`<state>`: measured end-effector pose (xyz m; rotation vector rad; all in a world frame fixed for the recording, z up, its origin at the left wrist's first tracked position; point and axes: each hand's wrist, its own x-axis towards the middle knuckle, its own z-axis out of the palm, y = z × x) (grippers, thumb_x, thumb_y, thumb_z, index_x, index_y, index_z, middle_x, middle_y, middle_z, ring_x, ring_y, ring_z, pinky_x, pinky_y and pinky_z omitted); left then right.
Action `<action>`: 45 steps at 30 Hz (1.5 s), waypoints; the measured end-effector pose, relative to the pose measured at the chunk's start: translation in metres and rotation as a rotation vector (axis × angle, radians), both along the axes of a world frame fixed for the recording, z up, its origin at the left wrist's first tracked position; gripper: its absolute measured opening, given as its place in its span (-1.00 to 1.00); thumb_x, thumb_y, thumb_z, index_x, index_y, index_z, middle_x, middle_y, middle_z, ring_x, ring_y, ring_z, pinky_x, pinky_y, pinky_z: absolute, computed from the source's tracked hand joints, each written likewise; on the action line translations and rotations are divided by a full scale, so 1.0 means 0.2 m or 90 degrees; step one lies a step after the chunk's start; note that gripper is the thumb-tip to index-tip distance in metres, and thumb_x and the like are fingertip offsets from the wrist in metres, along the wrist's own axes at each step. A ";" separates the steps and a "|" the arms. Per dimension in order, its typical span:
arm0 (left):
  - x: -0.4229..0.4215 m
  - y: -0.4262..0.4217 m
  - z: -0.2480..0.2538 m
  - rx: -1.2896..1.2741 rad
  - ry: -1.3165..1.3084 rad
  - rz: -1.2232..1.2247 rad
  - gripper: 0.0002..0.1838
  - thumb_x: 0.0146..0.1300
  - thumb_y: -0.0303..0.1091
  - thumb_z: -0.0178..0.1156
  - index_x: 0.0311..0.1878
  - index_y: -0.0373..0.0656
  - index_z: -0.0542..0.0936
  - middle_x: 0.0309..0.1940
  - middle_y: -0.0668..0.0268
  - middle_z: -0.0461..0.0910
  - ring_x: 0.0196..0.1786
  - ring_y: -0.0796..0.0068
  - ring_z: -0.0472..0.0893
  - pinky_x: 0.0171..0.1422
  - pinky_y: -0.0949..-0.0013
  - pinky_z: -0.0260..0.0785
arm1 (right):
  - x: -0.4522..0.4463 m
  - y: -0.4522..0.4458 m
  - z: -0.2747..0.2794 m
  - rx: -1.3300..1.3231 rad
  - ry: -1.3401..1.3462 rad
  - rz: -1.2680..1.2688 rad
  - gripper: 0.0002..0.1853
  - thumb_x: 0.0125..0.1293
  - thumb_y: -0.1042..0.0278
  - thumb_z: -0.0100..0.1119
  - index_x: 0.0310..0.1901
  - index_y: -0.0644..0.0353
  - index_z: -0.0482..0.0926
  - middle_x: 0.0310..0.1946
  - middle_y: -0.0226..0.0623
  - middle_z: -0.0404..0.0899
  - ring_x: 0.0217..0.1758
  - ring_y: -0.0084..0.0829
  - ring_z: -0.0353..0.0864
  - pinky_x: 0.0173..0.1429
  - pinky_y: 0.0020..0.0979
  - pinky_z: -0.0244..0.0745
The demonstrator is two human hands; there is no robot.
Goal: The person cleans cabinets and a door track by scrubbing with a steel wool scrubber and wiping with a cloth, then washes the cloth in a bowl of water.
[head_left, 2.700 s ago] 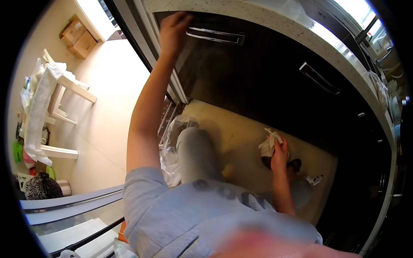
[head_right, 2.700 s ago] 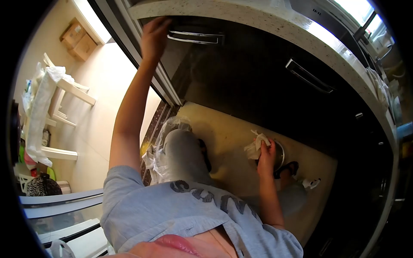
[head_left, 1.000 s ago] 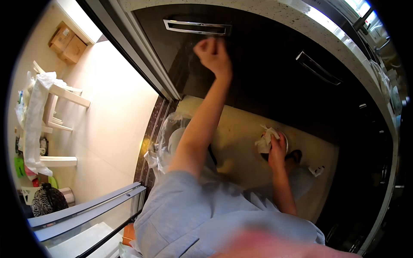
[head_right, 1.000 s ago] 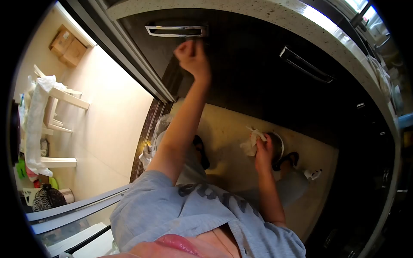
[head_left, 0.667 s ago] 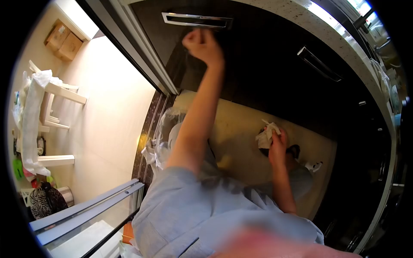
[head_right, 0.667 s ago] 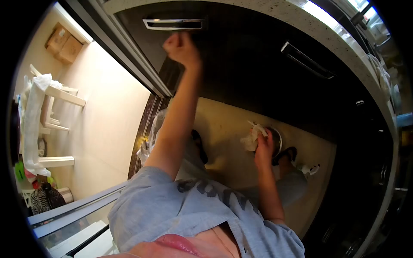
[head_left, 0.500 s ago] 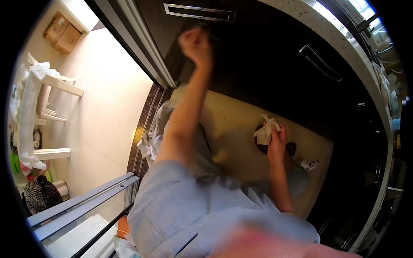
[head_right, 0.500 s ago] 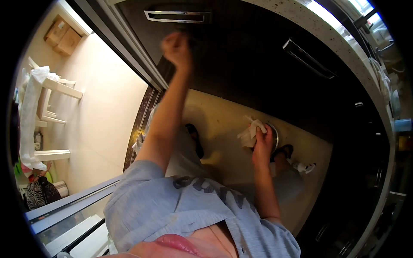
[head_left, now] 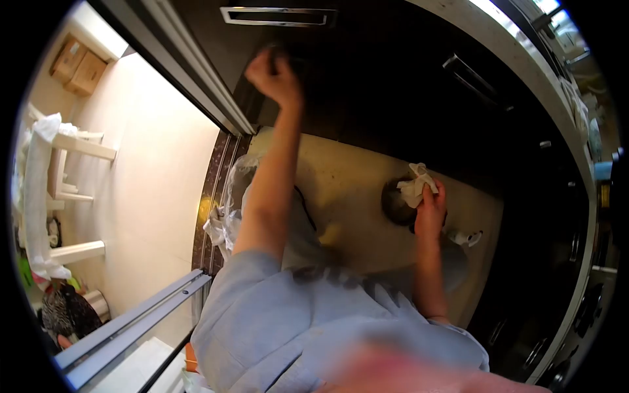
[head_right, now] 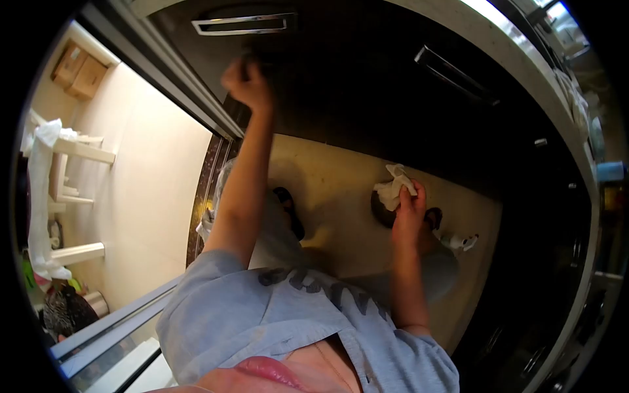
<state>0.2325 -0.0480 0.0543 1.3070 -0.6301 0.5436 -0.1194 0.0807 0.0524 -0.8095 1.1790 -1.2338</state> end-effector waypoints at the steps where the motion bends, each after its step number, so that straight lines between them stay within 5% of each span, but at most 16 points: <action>1: 0.07 -0.01 0.01 -0.011 0.113 0.065 -0.74 0.05 -0.41 0.20 -0.20 -0.34 0.49 -0.22 0.08 0.40 -0.16 0.17 0.38 0.00 0.21 0.25 | -0.02 0.01 0.00 0.006 0.005 -0.008 -0.67 0.31 0.35 0.01 0.07 0.21 0.31 -0.05 -0.28 0.41 0.00 -0.46 0.40 0.07 -0.45 0.33; 3: -0.01 -0.07 0.01 -0.030 0.118 0.108 -0.72 0.04 -0.42 0.20 -0.19 -0.34 0.47 -0.24 0.05 0.38 -0.14 0.15 0.37 -0.02 0.20 0.25 | -0.05 0.06 -0.02 0.041 -0.007 -0.015 -0.67 0.30 0.36 0.02 0.07 0.21 0.31 -0.05 -0.29 0.40 0.00 -0.47 0.40 0.06 -0.45 0.33; 7: -0.60 -0.02 0.19 0.085 -0.134 -0.216 -0.68 -0.10 -0.51 0.21 -0.18 -0.18 0.52 -0.21 0.14 0.42 -0.01 0.12 0.35 0.15 0.21 0.18 | -0.04 0.08 -0.04 0.047 -0.048 0.010 -0.68 0.30 0.40 0.00 0.07 0.21 0.32 -0.04 -0.30 0.40 -0.01 -0.49 0.40 0.06 -0.47 0.33; 9: -0.67 -0.06 0.29 0.032 -0.248 -0.247 -0.67 -0.10 -0.49 0.23 -0.17 -0.15 0.53 -0.16 0.16 0.40 0.02 0.12 0.35 0.16 0.20 0.19 | -0.07 0.11 0.00 0.012 -0.029 0.005 -0.69 0.30 0.41 0.00 0.06 0.21 0.34 -0.05 -0.32 0.42 -0.02 -0.51 0.40 0.05 -0.49 0.32; 13: -0.53 -0.20 0.43 -0.150 -0.291 -0.079 -0.65 -0.06 -0.43 0.24 -0.12 -0.09 0.51 -0.17 0.17 0.40 -0.05 0.13 0.36 0.05 0.12 0.25 | -0.20 0.14 -0.03 -0.012 0.049 -0.078 -0.71 0.29 0.40 0.03 0.03 0.21 0.38 -0.12 -0.37 0.46 -0.06 -0.54 0.42 0.00 -0.53 0.32; 18: -0.74 0.07 -0.22 0.349 -0.333 -0.349 -0.66 -0.04 -0.41 0.22 -0.12 -0.04 0.49 -0.11 0.12 0.36 -0.05 0.00 0.36 0.02 0.13 0.29 | -0.31 0.24 -0.29 0.126 -0.026 -0.089 -0.73 0.29 0.30 0.04 -0.02 0.17 0.40 -0.20 -0.39 0.48 -0.18 -0.54 0.46 -0.16 -0.50 0.38; 20: -0.95 0.23 -0.49 0.493 -0.177 -0.478 -0.69 -0.02 -0.39 0.25 -0.14 -0.05 0.50 -0.12 0.11 0.37 -0.08 0.05 0.40 0.00 0.11 0.32 | -0.37 0.30 -0.48 0.237 0.044 -0.033 -0.72 0.30 0.24 0.02 -0.02 0.16 0.39 -0.23 -0.40 0.49 -0.24 -0.54 0.47 -0.23 -0.48 0.39; 24: -1.32 0.41 -0.62 0.594 -0.150 -0.674 -0.57 0.01 -0.19 0.31 -0.05 -0.13 0.49 -0.12 0.07 0.41 -0.06 0.07 0.44 0.02 0.20 0.35 | -0.38 0.39 -0.62 0.337 -0.033 -0.054 -0.68 0.31 0.16 -0.05 0.02 0.10 0.34 -0.27 -0.38 0.48 -0.33 -0.51 0.48 -0.31 -0.43 0.42; 28: -1.44 0.31 -0.58 0.713 -0.171 -0.746 -0.55 0.10 -0.14 0.23 0.03 -0.12 0.46 -0.03 0.10 0.41 -0.03 0.14 0.48 0.05 0.30 0.37 | -0.42 0.32 -0.63 0.394 -0.007 -0.039 -0.63 0.38 0.10 -0.15 0.11 0.11 0.28 -0.04 -0.32 0.45 -0.05 -0.43 0.48 -0.02 -0.33 0.43; 31: -1.37 0.27 -0.50 0.933 0.087 -1.013 -0.48 0.07 -0.09 0.26 0.05 -0.15 0.45 -0.03 0.07 0.48 -0.02 0.20 0.51 0.06 0.33 0.36 | -0.42 0.23 -0.64 0.358 -0.048 -0.072 -0.62 0.36 0.07 -0.13 0.10 0.10 0.31 -0.08 -0.33 0.46 -0.09 -0.44 0.48 -0.08 -0.34 0.44; 34: -1.29 0.34 -0.45 0.959 0.037 -1.064 -0.51 0.12 -0.12 0.23 0.08 -0.13 0.44 0.00 0.18 0.48 -0.03 0.38 0.52 -0.03 0.36 0.39 | -0.38 0.13 -0.66 0.333 -0.074 -0.083 -0.61 0.34 0.04 -0.09 0.07 0.08 0.34 -0.14 -0.36 0.47 -0.17 -0.45 0.50 -0.17 -0.37 0.45; 39: -1.10 0.46 -0.47 0.842 0.140 -1.074 -0.56 0.10 -0.18 0.27 -0.02 -0.25 0.49 -0.31 0.28 0.57 -0.28 0.51 0.56 -0.18 0.46 0.39 | -0.20 0.01 -0.55 0.284 -0.224 0.122 -0.56 0.34 -0.01 -0.10 0.14 0.04 0.31 -0.03 -0.39 0.42 -0.10 -0.47 0.49 -0.11 -0.38 0.43; 42: -0.93 0.49 -0.39 0.800 0.327 -0.892 -0.70 0.12 -0.24 0.25 -0.19 -0.29 0.56 -0.32 0.29 0.55 -0.35 0.55 0.53 -0.26 0.50 0.37 | -0.04 -0.05 -0.31 0.275 -0.116 0.187 -0.57 0.35 0.01 -0.11 0.14 0.04 0.30 0.00 -0.40 0.42 -0.09 -0.51 0.48 -0.11 -0.42 0.40; 45: -0.70 0.49 -0.25 0.590 0.290 -0.810 -0.73 0.10 -0.22 0.27 -0.40 -0.29 0.61 -0.38 0.23 0.54 -0.30 0.50 0.49 -0.26 0.42 0.31 | 0.06 -0.09 -0.25 0.164 0.025 0.269 -0.61 0.36 0.07 -0.11 0.13 0.05 0.32 0.00 -0.38 0.43 -0.07 -0.52 0.48 -0.12 -0.46 0.38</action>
